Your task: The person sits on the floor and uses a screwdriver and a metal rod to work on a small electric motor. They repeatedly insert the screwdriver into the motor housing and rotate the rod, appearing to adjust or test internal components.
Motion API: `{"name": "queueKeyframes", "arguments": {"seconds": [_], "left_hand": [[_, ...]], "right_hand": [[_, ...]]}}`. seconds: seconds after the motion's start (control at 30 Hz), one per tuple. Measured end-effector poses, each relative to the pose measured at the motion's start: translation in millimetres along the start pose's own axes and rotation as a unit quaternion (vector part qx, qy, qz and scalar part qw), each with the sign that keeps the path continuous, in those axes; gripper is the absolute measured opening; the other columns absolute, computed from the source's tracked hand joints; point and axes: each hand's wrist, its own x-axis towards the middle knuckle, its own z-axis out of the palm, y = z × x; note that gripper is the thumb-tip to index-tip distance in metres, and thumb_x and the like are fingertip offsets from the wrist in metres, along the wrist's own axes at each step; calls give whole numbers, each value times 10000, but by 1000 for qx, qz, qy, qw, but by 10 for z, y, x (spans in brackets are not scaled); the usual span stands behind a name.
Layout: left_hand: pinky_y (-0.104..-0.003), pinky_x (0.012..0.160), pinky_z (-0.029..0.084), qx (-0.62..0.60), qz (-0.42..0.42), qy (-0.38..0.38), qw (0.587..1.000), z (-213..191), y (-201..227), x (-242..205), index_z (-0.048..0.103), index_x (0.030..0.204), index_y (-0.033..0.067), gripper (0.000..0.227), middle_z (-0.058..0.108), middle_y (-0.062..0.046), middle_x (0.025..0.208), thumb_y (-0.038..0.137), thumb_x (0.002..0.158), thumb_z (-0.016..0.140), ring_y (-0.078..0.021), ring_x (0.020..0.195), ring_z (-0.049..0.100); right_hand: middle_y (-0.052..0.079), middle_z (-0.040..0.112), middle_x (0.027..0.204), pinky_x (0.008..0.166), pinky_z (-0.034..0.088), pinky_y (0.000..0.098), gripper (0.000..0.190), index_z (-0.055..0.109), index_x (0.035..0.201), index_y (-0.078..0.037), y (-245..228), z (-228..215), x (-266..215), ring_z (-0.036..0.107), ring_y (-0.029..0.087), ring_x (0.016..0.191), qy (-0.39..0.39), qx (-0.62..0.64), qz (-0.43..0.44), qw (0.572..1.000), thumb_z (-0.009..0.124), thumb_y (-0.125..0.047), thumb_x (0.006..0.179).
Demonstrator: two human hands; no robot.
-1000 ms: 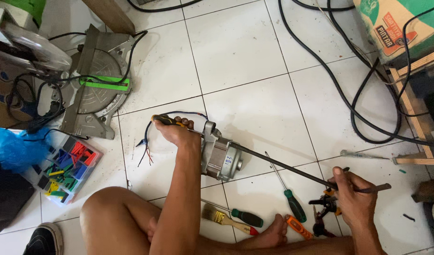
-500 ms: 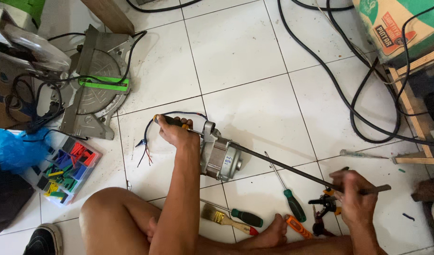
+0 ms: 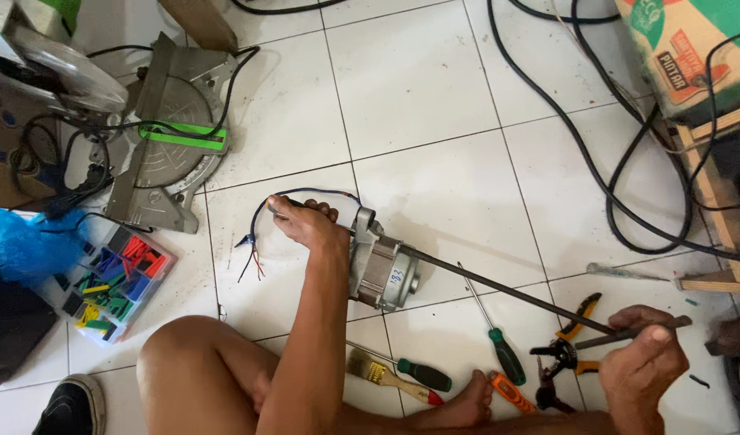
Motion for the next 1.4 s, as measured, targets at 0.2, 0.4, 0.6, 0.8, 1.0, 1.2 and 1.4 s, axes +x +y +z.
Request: {"name": "queueKeyframes", "arguments": {"seconds": [0.2, 0.4, 0.6, 0.8, 1.0, 1.2, 1.4], "left_hand": [[-275, 428, 213, 6, -17, -8, 1000, 43, 108, -151, 429, 1007, 156, 412, 344, -50, 732, 568, 976, 434, -150, 511, 301], [-252, 378, 222, -23, -6, -5, 1000, 9, -15, 20, 440, 1024, 174, 424, 360, -49, 687, 593, 965, 458, -139, 464, 304], [-273, 434, 208, 1, -5, -14, 1000, 1, 74, -158, 437, 1013, 162, 413, 333, -35, 703, 573, 973, 456, -145, 510, 283], [-270, 421, 209, -18, -10, -3, 1000, 4, 69, -111, 451, 1022, 158, 388, 335, -39, 694, 544, 989, 467, -147, 505, 300], [-288, 428, 240, 11, -3, 5, 1000, -2, 37, -84, 475, 1037, 149, 398, 364, -55, 717, 543, 991, 456, -165, 516, 323], [-271, 404, 221, 0, 7, -5, 1000, 4, -28, -19, 431, 1014, 161, 394, 355, -48, 706, 554, 999, 460, -148, 491, 312], [-277, 412, 209, 17, 7, -15, 1000, -11, -44, -38, 396, 993, 157, 414, 327, -44, 709, 567, 996, 451, -148, 499, 294]], "right_hand": [[113, 657, 707, 781, 452, 527, 743, 628, 828, -39, 53, 40, 277, 644, 451, 846, -106, -160, 127, 973, 156, -286, 1346], [183, 444, 509, 342, 246, 404, 781, 467, 692, -36, -142, 177, 660, 428, 313, 370, -192, -16, 427, 884, 266, -564, 1232], [284, 714, 899, 759, 453, 576, 637, 668, 940, 16, -81, 101, 398, 637, 539, 834, -203, -241, 216, 924, 309, -413, 1244], [277, 669, 1412, 1043, 486, 478, 482, 657, 1373, 42, -69, -313, 245, 672, 404, 1177, -103, -67, -71, 990, 414, 134, 967], [242, 664, 1400, 1182, 501, 482, 675, 472, 1536, 113, 176, -460, 215, 606, 432, 1398, -177, -115, -259, 942, 710, 30, 910], [308, 653, 1144, 962, 450, 607, 749, 794, 1383, -203, 340, -294, 201, 584, 527, 1040, -88, -301, -264, 912, 659, -677, 819], [193, 738, 1210, 1025, 473, 553, 382, 680, 1273, 0, -89, -219, 482, 706, 343, 1141, -198, -91, -409, 886, 554, -208, 979]]}}
